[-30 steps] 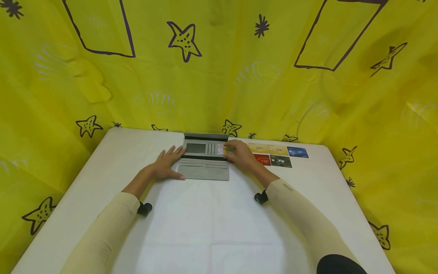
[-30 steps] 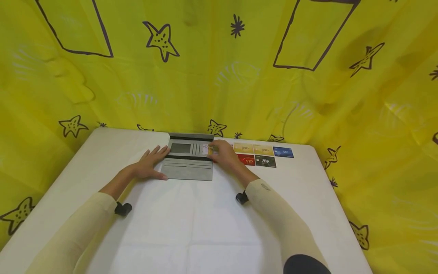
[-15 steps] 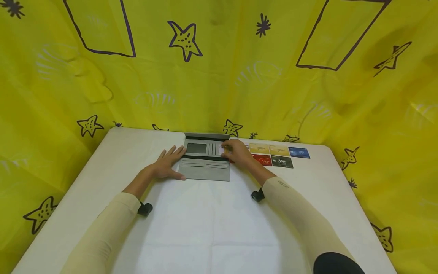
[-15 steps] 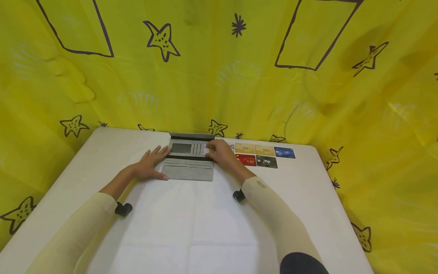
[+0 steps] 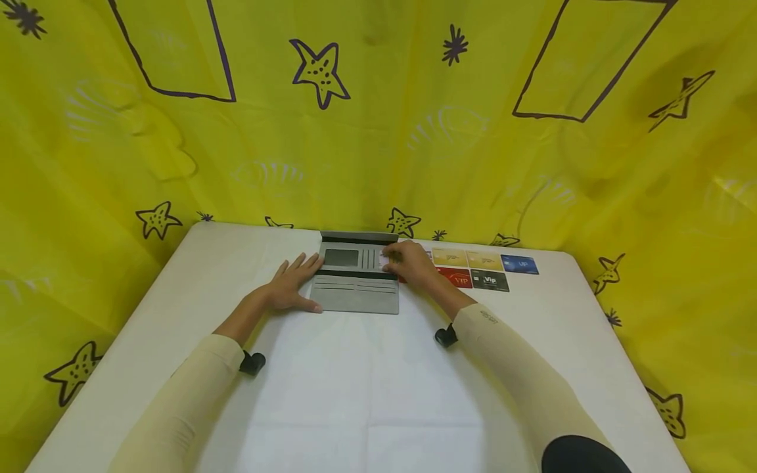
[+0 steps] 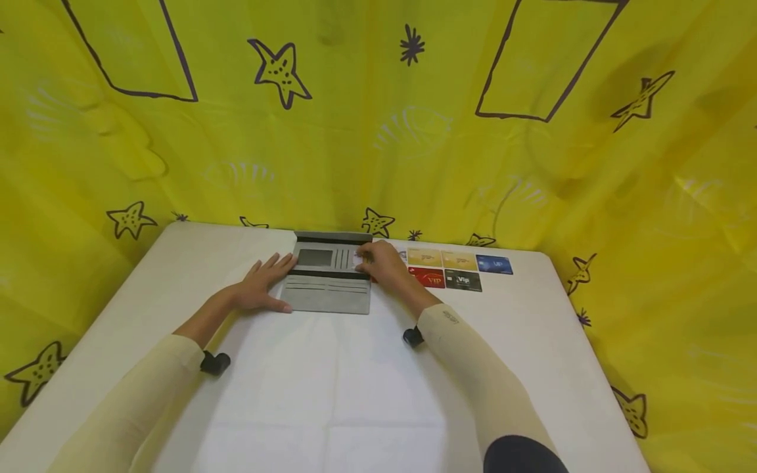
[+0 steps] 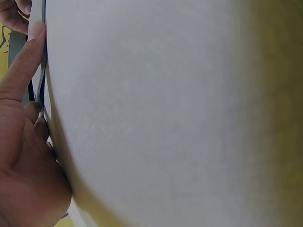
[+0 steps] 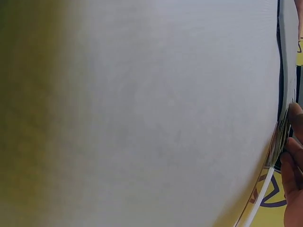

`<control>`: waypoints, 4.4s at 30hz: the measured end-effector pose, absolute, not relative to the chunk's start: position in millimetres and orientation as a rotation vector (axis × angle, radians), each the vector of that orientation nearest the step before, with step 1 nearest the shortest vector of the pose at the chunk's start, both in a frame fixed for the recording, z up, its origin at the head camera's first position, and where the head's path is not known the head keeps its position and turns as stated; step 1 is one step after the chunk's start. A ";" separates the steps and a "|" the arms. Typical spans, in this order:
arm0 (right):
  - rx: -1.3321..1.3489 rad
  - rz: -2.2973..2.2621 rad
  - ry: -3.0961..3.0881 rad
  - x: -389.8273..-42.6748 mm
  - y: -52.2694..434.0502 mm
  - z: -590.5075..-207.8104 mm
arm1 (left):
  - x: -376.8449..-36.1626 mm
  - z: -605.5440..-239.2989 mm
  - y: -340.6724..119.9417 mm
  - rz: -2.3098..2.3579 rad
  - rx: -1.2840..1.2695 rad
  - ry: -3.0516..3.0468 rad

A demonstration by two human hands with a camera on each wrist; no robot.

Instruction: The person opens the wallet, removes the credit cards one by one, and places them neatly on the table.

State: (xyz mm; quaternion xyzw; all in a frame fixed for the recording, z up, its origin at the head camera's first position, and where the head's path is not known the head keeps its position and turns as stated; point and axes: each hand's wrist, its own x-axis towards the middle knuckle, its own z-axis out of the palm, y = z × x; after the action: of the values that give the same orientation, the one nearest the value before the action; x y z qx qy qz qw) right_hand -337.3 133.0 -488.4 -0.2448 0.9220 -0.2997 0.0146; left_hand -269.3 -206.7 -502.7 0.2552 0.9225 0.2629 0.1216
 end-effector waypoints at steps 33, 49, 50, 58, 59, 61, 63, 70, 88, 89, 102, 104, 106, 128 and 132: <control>-0.743 -0.935 2.834 -340.0 141.3 -487.8 | -267.3 -495.1 -205.1 0.731 0.698 2.684; -0.835 -1.045 2.855 -334.3 161.2 -488.2 | -267.2 -496.2 -205.0 0.721 0.690 2.686; -0.847 -1.048 2.860 -334.3 163.1 -488.9 | -267.3 -496.2 -205.0 0.717 0.687 2.685; -0.831 -1.047 2.865 -333.3 176.6 -491.5 | -266.8 -494.7 -203.2 0.725 0.691 2.686; -0.825 -1.047 2.864 -332.9 177.9 -491.5 | -266.3 -494.7 -203.0 0.725 0.691 2.684; -0.820 -1.041 2.868 -331.7 180.5 -490.8 | -265.6 -494.8 -202.9 0.725 0.694 2.681; -0.824 -1.037 2.874 -330.3 182.7 -489.1 | -265.5 -496.4 -203.1 0.731 0.706 2.684; -0.828 -1.008 2.891 -330.2 194.2 -485.8 | -267.7 -499.5 -204.8 0.754 0.723 2.687; -0.893 -1.093 2.847 -315.4 228.0 -489.9 | -276.1 -511.2 -208.9 0.746 0.716 2.688; -0.887 -1.088 2.850 -314.8 229.2 -490.0 | -276.0 -510.8 -208.8 0.747 0.717 2.688; -0.846 -1.114 2.881 -305.1 250.1 -491.3 | -270.3 -502.3 -206.1 0.742 0.738 2.693; -0.864 -1.118 2.895 -304.0 253.7 -490.8 | -270.2 -500.9 -206.2 0.751 0.734 2.693; -0.872 -1.127 2.904 -302.6 257.9 -490.3 | -270.8 -501.6 -206.8 0.744 0.724 2.696; -0.871 -1.128 3.050 -281.5 318.4 -494.4 | -266.5 -503.6 -207.8 0.779 0.771 2.710; -0.819 -1.104 3.061 -277.8 330.2 -495.2 | -270.4 -507.6 -206.8 0.743 0.749 2.705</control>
State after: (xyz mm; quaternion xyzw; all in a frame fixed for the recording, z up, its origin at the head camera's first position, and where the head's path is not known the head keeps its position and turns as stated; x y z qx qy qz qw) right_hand -277.8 330.2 -495.2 -0.2427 0.9070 -0.3272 -0.1067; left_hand -270.4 -206.8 -507.6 0.2560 0.9250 0.2543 0.1189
